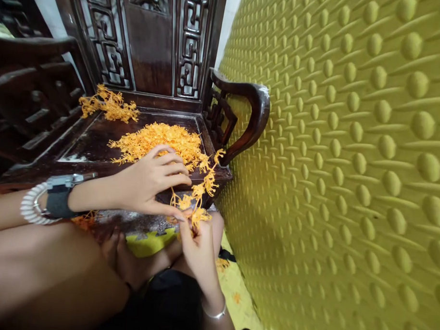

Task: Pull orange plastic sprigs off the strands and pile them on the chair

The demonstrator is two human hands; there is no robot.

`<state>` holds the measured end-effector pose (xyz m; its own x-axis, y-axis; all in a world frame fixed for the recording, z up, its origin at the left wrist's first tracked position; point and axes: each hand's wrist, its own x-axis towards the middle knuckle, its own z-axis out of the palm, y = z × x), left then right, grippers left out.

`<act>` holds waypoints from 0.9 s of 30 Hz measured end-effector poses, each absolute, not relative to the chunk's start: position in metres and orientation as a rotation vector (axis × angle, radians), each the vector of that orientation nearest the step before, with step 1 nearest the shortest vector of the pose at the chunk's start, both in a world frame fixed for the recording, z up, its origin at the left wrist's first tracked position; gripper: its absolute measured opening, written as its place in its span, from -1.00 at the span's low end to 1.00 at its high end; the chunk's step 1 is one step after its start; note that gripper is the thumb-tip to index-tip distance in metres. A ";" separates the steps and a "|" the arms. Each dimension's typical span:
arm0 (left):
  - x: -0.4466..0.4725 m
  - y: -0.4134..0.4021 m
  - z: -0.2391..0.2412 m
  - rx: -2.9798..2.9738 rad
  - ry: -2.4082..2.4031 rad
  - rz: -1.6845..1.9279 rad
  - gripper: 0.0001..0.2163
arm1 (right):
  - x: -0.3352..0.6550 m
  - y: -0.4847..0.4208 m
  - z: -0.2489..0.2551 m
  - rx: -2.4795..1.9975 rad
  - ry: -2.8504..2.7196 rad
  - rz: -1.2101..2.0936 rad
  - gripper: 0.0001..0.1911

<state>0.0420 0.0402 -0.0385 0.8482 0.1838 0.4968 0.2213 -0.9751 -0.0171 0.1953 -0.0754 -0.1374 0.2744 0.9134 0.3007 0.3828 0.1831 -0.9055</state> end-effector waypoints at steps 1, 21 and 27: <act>0.042 0.037 -0.042 -2.925 -0.346 -0.749 -0.43 | 0.194 -0.075 -0.138 -1.401 -1.318 0.584 -0.61; 0.029 0.026 -0.030 -3.070 -0.412 -0.832 -0.61 | 0.158 -0.071 -0.105 -1.169 -1.585 0.694 -0.67; 0.021 0.039 -0.028 -2.999 -0.441 -1.082 -0.68 | 0.159 -0.077 -0.112 -1.154 -1.490 0.809 -0.72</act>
